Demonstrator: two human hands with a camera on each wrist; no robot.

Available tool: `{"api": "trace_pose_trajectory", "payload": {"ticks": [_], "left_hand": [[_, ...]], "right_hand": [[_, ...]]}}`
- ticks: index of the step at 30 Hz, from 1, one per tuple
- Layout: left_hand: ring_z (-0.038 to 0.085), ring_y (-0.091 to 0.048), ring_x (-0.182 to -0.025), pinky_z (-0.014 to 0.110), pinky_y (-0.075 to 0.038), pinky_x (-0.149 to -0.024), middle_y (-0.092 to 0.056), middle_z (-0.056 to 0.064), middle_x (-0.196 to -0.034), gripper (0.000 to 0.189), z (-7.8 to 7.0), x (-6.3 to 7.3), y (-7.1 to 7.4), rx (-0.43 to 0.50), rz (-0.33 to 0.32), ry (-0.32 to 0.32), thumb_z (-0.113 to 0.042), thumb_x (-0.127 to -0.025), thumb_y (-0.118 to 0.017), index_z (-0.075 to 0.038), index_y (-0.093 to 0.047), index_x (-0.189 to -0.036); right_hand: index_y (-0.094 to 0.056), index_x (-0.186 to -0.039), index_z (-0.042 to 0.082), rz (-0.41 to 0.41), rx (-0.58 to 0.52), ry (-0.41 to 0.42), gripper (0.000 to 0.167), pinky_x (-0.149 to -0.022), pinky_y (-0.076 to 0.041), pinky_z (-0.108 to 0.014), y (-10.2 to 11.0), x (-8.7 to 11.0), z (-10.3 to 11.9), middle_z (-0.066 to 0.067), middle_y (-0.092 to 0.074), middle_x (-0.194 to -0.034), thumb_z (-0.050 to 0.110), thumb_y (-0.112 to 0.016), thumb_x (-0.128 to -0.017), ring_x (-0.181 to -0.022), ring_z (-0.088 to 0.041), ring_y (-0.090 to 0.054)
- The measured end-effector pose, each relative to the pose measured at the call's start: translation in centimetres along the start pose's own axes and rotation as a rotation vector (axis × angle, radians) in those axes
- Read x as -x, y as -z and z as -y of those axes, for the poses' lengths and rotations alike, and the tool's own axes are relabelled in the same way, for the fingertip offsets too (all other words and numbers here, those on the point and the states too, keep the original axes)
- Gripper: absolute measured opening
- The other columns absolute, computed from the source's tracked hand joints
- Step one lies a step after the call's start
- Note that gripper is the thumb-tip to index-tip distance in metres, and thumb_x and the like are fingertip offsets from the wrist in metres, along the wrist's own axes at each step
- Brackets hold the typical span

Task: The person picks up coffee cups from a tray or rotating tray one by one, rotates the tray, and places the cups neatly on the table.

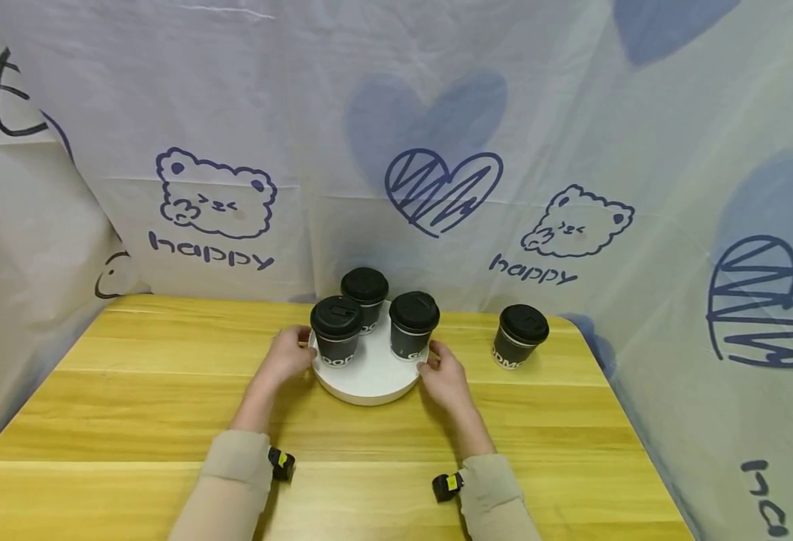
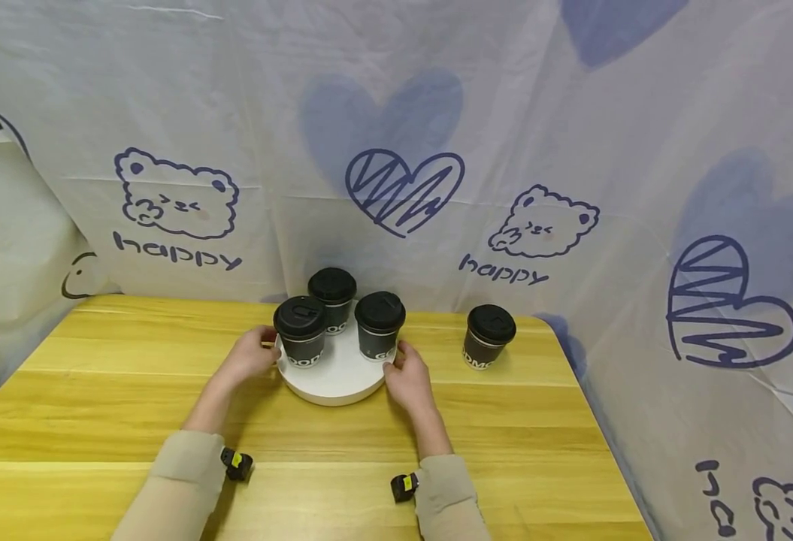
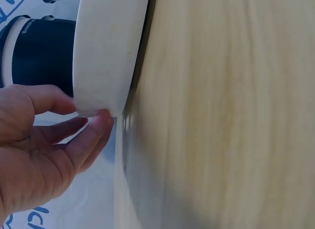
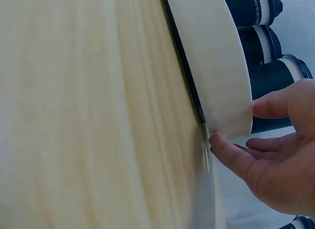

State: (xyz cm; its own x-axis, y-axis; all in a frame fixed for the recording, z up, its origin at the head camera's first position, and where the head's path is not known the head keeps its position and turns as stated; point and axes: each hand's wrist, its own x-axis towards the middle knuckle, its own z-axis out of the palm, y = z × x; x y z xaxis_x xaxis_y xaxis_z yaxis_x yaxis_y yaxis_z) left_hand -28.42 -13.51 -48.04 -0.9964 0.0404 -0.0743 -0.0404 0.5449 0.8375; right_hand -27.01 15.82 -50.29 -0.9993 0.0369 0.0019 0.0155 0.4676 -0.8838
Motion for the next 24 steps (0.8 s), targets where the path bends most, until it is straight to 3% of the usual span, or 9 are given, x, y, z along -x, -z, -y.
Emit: {"api": "trace_pose_trajectory", "payload": {"ticks": [14,24], "left_hand": [[0.050,-0.055,-0.127,0.054,-0.047,-0.108,-0.053,0.038,-0.138,0.057,0.0,-0.5,0.2,-0.049,0.004,0.008,-0.001,-0.091,-0.055,0.020,-0.043,-0.142],[0.049,-0.055,-0.125,0.055,-0.046,-0.109,-0.056,0.039,-0.132,0.061,-0.2,1.1,-0.2,-0.049,0.017,0.028,-0.003,-0.090,-0.063,0.022,-0.042,-0.141]], "right_hand": [[-0.043,-0.150,-0.012,0.028,0.019,0.008,0.059,-0.106,-0.051,-0.048,-0.2,0.2,0.2,-0.032,-0.051,-0.148,0.004,-0.060,-0.095,-0.131,-0.043,-0.058],[-0.048,-0.147,-0.011,0.031,0.078,0.036,0.058,-0.103,-0.053,-0.047,0.0,0.5,0.6,-0.031,-0.058,-0.140,0.004,-0.064,-0.093,-0.124,-0.040,-0.064]]}}
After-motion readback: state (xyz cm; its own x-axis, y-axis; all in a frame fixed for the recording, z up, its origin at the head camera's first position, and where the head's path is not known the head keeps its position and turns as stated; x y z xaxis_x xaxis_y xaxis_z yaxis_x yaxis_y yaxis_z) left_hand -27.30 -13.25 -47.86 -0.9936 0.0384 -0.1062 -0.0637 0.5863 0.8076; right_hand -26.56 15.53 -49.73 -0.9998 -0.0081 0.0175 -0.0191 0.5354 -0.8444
